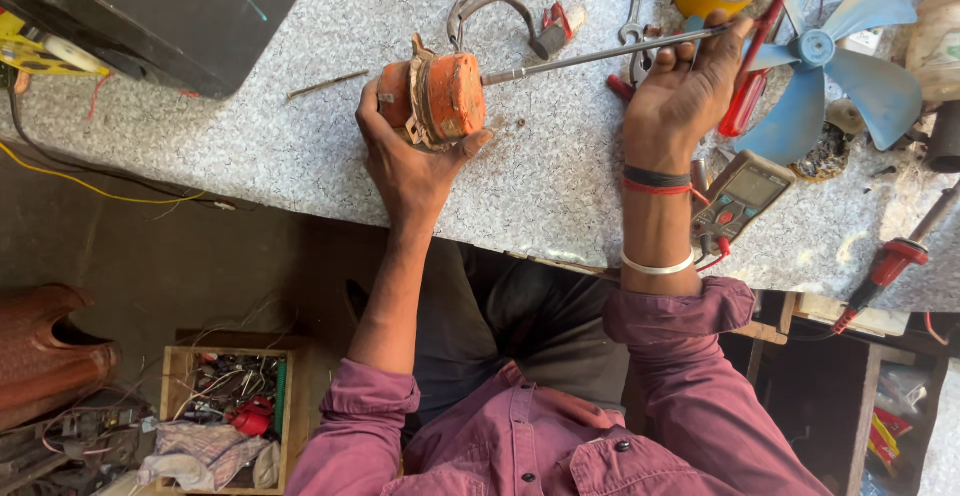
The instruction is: The person removes the fan blade from an electric motor using pliers, then uses a T-handle wrench to loosen and remove two nuts from the motor shaft. They wipe the motor with a cloth and continue to manipulate the shaft and nuts with pliers and the wrench.
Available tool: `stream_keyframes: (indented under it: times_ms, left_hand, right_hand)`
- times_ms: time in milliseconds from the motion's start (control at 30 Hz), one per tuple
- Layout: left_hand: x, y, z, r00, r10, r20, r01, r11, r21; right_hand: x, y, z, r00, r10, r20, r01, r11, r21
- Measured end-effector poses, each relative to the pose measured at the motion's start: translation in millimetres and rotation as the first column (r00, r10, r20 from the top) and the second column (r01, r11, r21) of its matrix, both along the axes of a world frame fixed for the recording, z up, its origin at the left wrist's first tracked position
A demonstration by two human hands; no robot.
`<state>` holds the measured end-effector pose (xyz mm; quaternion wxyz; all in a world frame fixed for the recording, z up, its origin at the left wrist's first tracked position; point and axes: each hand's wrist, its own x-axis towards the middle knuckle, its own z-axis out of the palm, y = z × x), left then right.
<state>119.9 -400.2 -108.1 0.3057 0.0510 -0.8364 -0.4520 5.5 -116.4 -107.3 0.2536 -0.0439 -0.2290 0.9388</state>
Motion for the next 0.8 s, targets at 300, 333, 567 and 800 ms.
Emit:
stream_keyframes:
  times_ms: [300, 333, 567, 800]
  left_hand:
    - [-2.6, -16.5, -5.7, 0.986, -0.159, -0.055, 0.168, 0.905, 0.392]
    - [-2.7, -17.5, -5.2, 0.98, -0.182, -0.078, 0.195, 0.822, 0.535]
    - [-3.5, -28.6, -3.6, 0.962, -0.257, -0.095, 0.268, 0.81, 0.521]
    - [-6.3, -43.2, -1.4, 0.865, -0.496, -0.07, 0.435, 0.675, 0.595]
  right_hand:
    - [-4.7, 16.0, -12.9, 0.997, 0.057, 0.056, -0.057, 0.998, 0.002]
    - [-3.8, 15.9, -11.8, 0.996, 0.065, 0.056, -0.065, 0.998, 0.005]
    - [3.2, 8.9, -3.2, 0.995, 0.099, -0.011, -0.098, 0.994, 0.056]
    - [-4.6, 11.1, -12.4, 0.996, 0.093, -0.007, -0.093, 0.995, -0.042]
